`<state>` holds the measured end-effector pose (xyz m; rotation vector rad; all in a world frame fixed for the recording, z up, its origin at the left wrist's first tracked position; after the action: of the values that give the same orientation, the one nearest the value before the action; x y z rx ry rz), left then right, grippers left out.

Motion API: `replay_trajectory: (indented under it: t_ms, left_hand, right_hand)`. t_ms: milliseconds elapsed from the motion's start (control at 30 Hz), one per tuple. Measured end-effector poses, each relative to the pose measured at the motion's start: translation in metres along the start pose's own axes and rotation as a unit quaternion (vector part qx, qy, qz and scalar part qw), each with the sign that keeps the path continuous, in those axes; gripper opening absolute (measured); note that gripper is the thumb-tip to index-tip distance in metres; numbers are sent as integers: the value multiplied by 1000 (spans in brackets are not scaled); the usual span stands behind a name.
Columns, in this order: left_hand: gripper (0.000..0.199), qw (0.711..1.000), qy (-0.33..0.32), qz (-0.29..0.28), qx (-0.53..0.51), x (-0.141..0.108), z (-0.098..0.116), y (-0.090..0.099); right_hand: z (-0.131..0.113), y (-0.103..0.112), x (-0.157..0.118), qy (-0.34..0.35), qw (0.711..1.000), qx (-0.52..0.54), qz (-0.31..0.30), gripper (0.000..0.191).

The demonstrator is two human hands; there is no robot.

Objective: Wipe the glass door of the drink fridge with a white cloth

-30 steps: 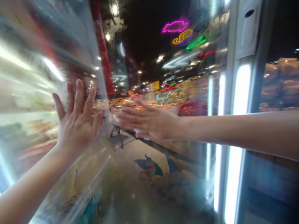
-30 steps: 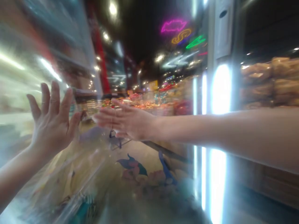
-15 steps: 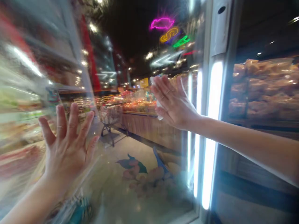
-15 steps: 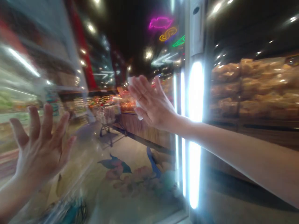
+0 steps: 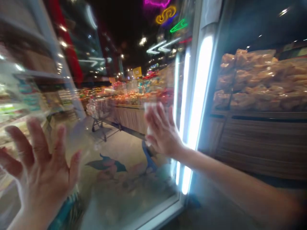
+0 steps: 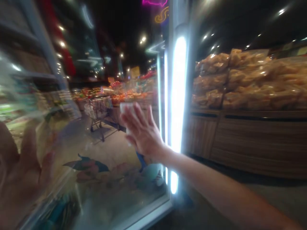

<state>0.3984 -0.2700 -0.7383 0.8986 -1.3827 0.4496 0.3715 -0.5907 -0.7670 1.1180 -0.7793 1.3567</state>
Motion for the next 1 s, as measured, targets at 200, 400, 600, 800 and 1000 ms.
replay_trajectory:
  t_ms: [200, 400, 600, 800, 1000]
  left_hand:
    - [96, 991, -59, -2, 118, -62, 30, -32]
    - [95, 993, -28, 3, 111, -73, 29, -37]
    - [97, 996, -16, -15, 87, -60, 46, -39]
    - [94, 994, -65, -30, 85, -54, 69, -52]
    - [92, 995, -57, -30, 80, -71, 64, -55]
  right_hand:
    - [-34, -14, -71, -12, 1000, 15, -25, 80]
    - [-54, -15, -101, -136, 990, -5, 19, 89]
    - [-39, -19, -92, -175, 984, -8, 20, 92]
    - [-33, -10, -117, -209, 977, -13, 39, 85]
    - [-29, -11, -142, -267, 963, -21, 40, 83]
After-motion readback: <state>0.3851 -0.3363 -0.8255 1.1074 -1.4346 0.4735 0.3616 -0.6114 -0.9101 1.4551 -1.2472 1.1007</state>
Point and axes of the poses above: each hand's wrist, its own x-axis towards the middle knuckle, its own y-axis out of the back of the hand, z = x × y, the point moved 3 cm from there along x, towards the middle knuckle, and after that the axes turned 9 degrees about z, right-handed, at the moved point
